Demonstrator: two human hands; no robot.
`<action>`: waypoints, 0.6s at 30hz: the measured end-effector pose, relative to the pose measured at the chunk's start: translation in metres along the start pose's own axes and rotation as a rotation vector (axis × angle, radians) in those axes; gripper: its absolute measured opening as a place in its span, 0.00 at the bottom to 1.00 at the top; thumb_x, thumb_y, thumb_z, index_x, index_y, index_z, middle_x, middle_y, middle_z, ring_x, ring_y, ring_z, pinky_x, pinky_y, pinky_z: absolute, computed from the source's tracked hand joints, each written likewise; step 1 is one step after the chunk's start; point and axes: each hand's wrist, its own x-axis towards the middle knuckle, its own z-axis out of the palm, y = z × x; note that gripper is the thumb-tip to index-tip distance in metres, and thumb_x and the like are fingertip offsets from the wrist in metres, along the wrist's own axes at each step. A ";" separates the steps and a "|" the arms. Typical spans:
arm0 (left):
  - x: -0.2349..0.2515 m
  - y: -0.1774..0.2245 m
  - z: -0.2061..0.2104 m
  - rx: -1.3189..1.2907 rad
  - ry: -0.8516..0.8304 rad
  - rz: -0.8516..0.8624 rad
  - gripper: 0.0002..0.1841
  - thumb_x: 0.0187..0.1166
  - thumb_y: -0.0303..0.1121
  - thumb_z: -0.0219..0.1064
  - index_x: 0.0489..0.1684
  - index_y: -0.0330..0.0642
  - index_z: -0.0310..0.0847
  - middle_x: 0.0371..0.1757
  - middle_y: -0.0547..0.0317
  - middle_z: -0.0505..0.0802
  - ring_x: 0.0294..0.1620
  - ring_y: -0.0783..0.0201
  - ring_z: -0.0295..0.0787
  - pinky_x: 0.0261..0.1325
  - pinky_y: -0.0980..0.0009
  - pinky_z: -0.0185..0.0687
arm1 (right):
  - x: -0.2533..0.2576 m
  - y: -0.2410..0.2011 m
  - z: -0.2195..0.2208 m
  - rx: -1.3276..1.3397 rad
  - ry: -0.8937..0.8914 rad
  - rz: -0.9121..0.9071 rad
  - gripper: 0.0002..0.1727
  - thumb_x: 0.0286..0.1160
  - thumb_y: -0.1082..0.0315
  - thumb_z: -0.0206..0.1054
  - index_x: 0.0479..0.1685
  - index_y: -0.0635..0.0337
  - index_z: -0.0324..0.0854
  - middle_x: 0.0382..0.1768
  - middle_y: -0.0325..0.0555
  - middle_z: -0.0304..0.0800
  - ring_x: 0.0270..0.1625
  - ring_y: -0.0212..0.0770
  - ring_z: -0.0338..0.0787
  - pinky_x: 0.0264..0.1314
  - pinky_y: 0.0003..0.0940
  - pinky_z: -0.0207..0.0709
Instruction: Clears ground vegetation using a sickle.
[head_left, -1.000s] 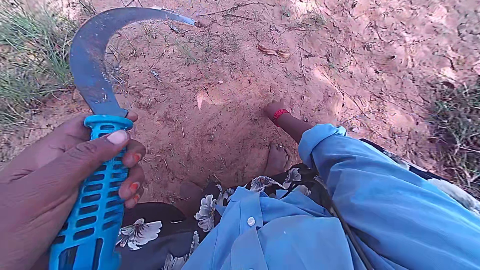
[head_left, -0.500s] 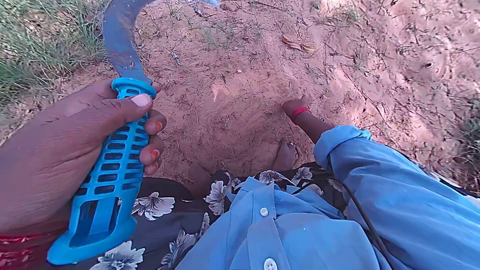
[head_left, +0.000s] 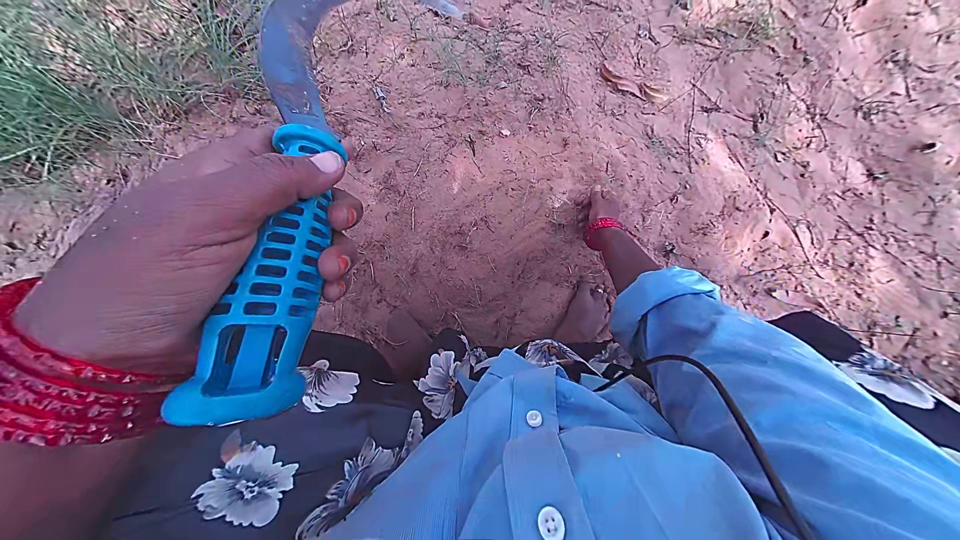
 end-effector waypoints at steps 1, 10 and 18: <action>0.000 -0.001 0.001 0.006 0.006 -0.004 0.11 0.95 0.37 0.42 0.61 0.52 0.70 0.24 0.67 0.83 0.13 0.73 0.82 0.12 0.75 0.83 | 0.004 -0.001 -0.002 -0.089 0.012 0.010 0.24 0.99 0.51 0.43 0.60 0.64 0.76 0.33 0.45 0.81 0.23 0.36 0.77 0.29 0.34 0.76; 0.003 -0.004 0.004 0.018 -0.057 -0.004 0.10 0.95 0.37 0.44 0.60 0.51 0.70 0.26 0.63 0.83 0.14 0.71 0.82 0.13 0.72 0.84 | -0.020 -0.014 -0.006 -0.742 -0.002 0.015 0.25 0.96 0.61 0.45 0.70 0.72 0.79 0.72 0.71 0.81 0.79 0.65 0.79 0.80 0.62 0.69; 0.003 0.000 0.005 -0.073 -0.144 -0.008 0.11 0.95 0.36 0.43 0.59 0.49 0.70 0.22 0.65 0.82 0.12 0.71 0.83 0.10 0.72 0.84 | -0.051 -0.063 0.005 -1.036 -0.190 -0.223 0.31 0.95 0.47 0.48 0.74 0.68 0.71 0.63 0.72 0.86 0.70 0.69 0.86 0.69 0.70 0.75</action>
